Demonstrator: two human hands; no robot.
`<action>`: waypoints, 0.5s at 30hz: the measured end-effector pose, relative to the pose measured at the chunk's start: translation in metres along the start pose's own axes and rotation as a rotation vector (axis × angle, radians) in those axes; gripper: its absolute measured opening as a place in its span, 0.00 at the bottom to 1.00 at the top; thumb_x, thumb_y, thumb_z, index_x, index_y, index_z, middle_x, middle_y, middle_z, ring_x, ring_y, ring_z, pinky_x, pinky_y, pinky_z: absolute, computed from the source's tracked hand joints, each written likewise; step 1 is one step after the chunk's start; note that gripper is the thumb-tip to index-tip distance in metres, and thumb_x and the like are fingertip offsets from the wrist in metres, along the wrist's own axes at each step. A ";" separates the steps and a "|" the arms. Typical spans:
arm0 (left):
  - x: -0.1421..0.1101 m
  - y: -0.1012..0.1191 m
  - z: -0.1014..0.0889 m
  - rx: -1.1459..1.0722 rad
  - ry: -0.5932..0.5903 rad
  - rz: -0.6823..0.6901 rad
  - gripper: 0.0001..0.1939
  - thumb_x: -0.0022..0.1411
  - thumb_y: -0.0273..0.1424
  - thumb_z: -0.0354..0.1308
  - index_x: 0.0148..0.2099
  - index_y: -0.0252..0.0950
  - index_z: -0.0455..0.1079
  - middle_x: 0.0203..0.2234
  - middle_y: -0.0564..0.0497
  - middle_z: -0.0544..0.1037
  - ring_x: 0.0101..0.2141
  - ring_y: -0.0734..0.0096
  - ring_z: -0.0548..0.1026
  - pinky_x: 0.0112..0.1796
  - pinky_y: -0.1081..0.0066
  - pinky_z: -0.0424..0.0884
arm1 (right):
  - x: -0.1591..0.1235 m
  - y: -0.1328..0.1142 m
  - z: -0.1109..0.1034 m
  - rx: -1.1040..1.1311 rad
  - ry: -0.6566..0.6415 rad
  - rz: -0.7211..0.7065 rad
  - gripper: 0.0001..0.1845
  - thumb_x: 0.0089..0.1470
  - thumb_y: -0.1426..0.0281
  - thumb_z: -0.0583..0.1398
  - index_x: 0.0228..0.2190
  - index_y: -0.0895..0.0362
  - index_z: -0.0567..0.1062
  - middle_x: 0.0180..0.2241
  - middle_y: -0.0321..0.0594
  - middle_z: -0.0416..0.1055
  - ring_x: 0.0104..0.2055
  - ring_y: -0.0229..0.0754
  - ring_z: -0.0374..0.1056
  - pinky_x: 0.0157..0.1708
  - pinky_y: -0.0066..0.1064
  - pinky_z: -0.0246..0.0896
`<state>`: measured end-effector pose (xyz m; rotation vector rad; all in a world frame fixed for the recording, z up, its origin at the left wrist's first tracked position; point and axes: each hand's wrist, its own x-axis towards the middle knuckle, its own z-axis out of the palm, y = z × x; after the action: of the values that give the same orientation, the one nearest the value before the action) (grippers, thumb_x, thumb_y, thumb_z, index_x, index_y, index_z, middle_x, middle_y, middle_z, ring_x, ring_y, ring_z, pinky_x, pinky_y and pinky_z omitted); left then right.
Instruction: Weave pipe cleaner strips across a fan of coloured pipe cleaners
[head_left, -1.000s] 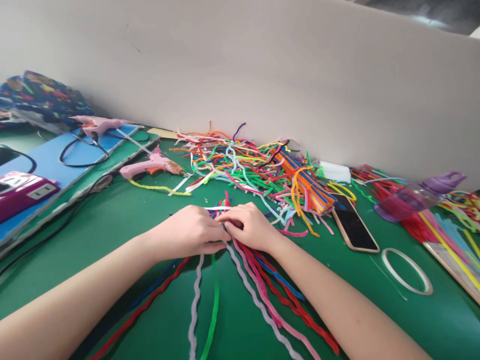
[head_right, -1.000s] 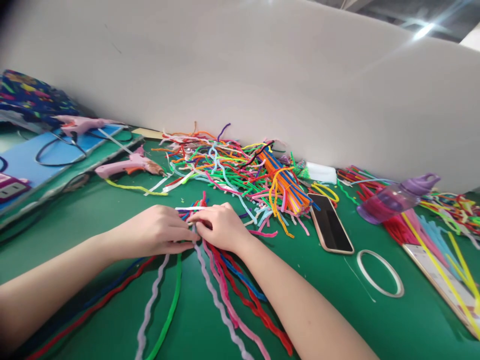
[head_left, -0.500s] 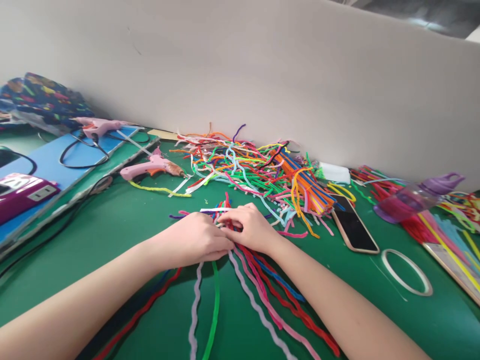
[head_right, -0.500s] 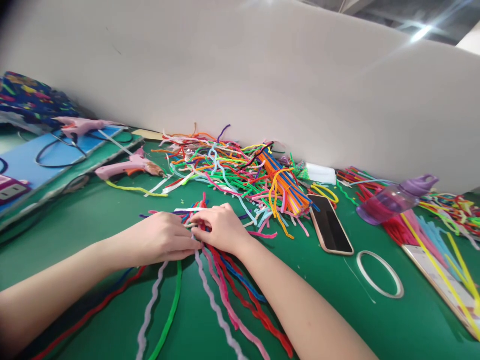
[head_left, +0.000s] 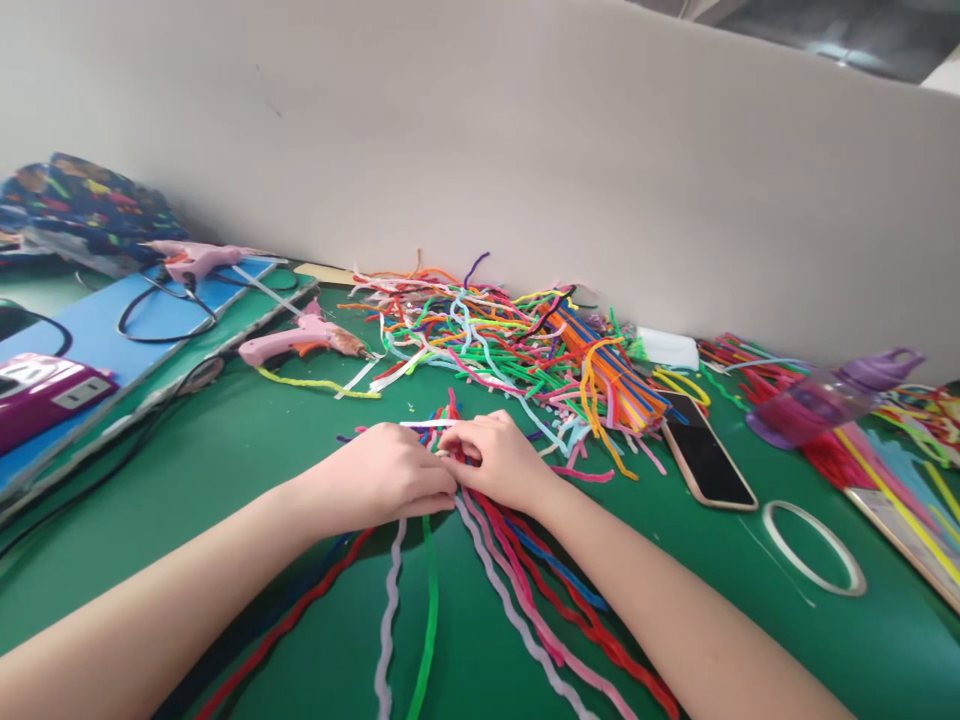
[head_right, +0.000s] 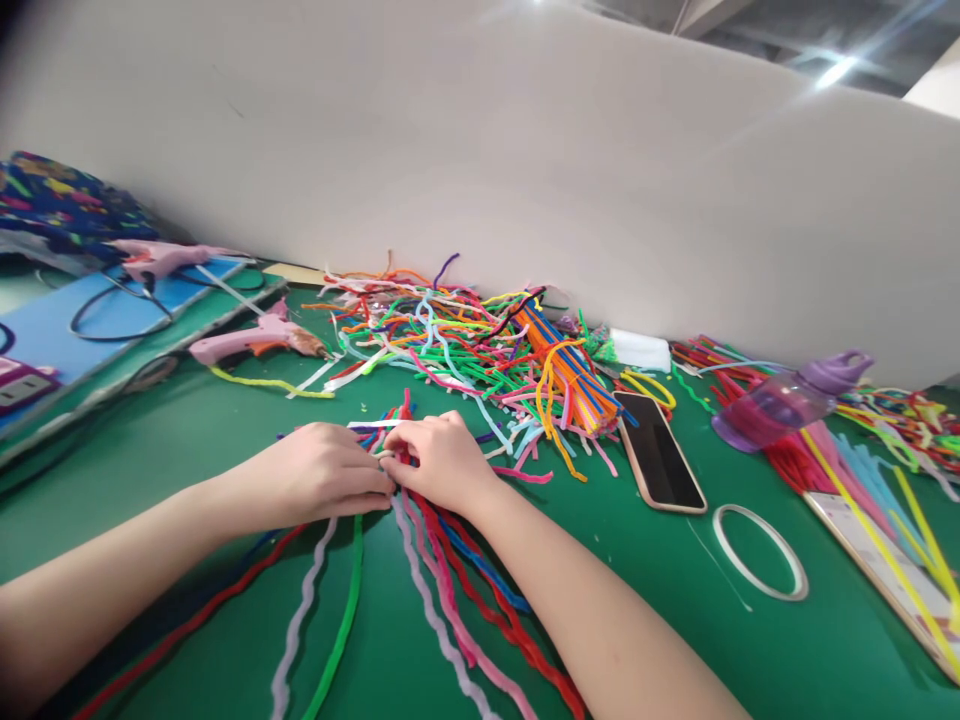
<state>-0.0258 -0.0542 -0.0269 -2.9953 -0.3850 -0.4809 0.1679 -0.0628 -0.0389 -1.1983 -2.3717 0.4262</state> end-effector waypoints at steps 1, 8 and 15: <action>-0.001 -0.002 -0.001 -0.005 0.003 -0.005 0.13 0.67 0.36 0.49 0.34 0.38 0.71 0.22 0.55 0.76 0.22 0.74 0.69 0.26 0.68 0.55 | 0.000 0.000 0.000 0.001 0.002 0.008 0.05 0.53 0.68 0.62 0.33 0.57 0.75 0.24 0.30 0.67 0.29 0.35 0.62 0.39 0.29 0.48; -0.008 -0.018 -0.006 -0.006 -0.035 -0.074 0.12 0.64 0.35 0.53 0.29 0.40 0.71 0.19 0.57 0.75 0.20 0.75 0.67 0.26 0.70 0.54 | 0.000 0.000 0.002 0.015 0.027 0.022 0.05 0.49 0.72 0.61 0.32 0.57 0.75 0.21 0.28 0.63 0.27 0.34 0.60 0.39 0.29 0.48; -0.012 -0.023 -0.009 -0.032 -0.102 -0.178 0.06 0.61 0.34 0.57 0.33 0.44 0.74 0.22 0.59 0.78 0.22 0.75 0.70 0.26 0.71 0.55 | -0.001 0.000 0.002 0.004 0.037 0.025 0.07 0.48 0.74 0.60 0.33 0.57 0.75 0.20 0.28 0.61 0.27 0.34 0.60 0.38 0.28 0.49</action>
<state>-0.0453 -0.0357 -0.0216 -3.0395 -0.6628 -0.3513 0.1672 -0.0632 -0.0413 -1.2249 -2.3255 0.4137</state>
